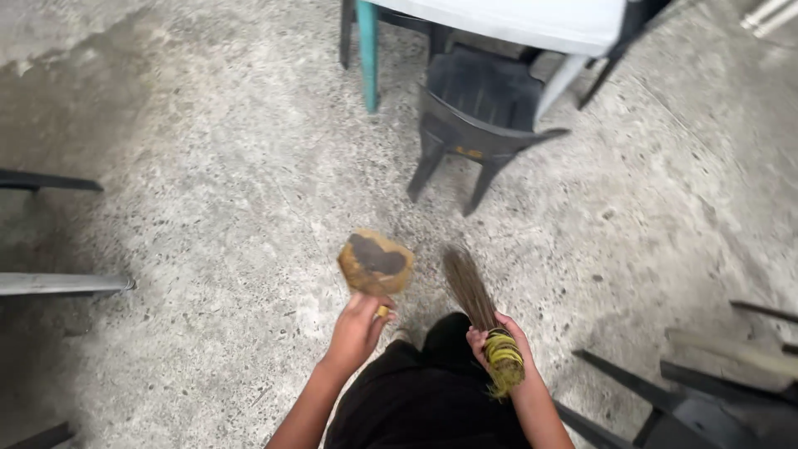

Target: Sweeping the concrete floor with a broom and dustpan followed by wiping down plastic chairs with a spray cleaner and cloth.

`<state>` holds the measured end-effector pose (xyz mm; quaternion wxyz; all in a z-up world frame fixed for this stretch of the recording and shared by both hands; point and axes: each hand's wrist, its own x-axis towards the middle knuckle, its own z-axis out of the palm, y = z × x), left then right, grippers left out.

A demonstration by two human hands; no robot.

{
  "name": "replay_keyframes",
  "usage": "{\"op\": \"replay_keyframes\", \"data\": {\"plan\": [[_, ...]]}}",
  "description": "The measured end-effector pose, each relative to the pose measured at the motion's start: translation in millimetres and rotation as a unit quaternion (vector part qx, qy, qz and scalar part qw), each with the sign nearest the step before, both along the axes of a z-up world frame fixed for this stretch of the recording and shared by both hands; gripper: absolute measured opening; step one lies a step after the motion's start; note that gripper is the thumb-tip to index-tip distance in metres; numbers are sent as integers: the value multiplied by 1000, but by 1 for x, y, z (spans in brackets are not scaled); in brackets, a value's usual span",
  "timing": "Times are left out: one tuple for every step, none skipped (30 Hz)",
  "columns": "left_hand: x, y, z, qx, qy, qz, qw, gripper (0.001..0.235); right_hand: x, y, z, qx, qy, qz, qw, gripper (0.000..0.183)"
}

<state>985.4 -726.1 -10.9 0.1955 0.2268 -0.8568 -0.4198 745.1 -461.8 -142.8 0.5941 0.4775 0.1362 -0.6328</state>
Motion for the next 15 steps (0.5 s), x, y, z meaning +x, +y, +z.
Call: {"op": "replay_keyframes", "data": {"plan": [[-4,-18,4,3,-1,11,1000,21,-7,-20,6,3,-1,11,1000,56],[-8,-37,8,12,5,36,999,19,-15,-40,13,14,19,68,997,56],[-11,-59,13,19,9,61,998,17,-21,-64,17,22,37,126,991,57],[-13,-75,13,20,5,72,997,17,-27,-86,16,23,33,137,990,57],[-17,-95,14,-8,15,102,995,16,-35,-113,12,-28,59,185,981,56],[-21,-115,16,-36,26,131,990,16,-43,-140,9,-80,83,232,966,54],[-21,-135,-3,-43,24,142,989,16,-54,-172,-4,-87,82,243,963,54],[-21,-156,-22,-49,33,186,981,15,-65,-204,-16,-58,85,287,953,55],[-22,-172,-41,-53,40,228,971,15,-75,-230,-26,-27,87,329,940,56],[-26,-191,-58,-56,38,238,969,15,-89,-264,-33,-31,85,339,936,56],[-29,-208,-74,-2,39,285,958,16,-99,-294,-38,16,83,353,932,58],[-31,-225,-88,53,41,331,941,16,-108,-325,-41,63,82,365,925,60],[-45,-248,-82,46,43,343,937,16,-124,-362,-38,56,84,376,921,60],[-59,-271,-75,53,109,383,916,16,-139,-399,-35,19,99,383,918,60],[-69,-289,-68,62,172,421,888,16,-149,-430,-32,-15,109,390,914,59]]}}
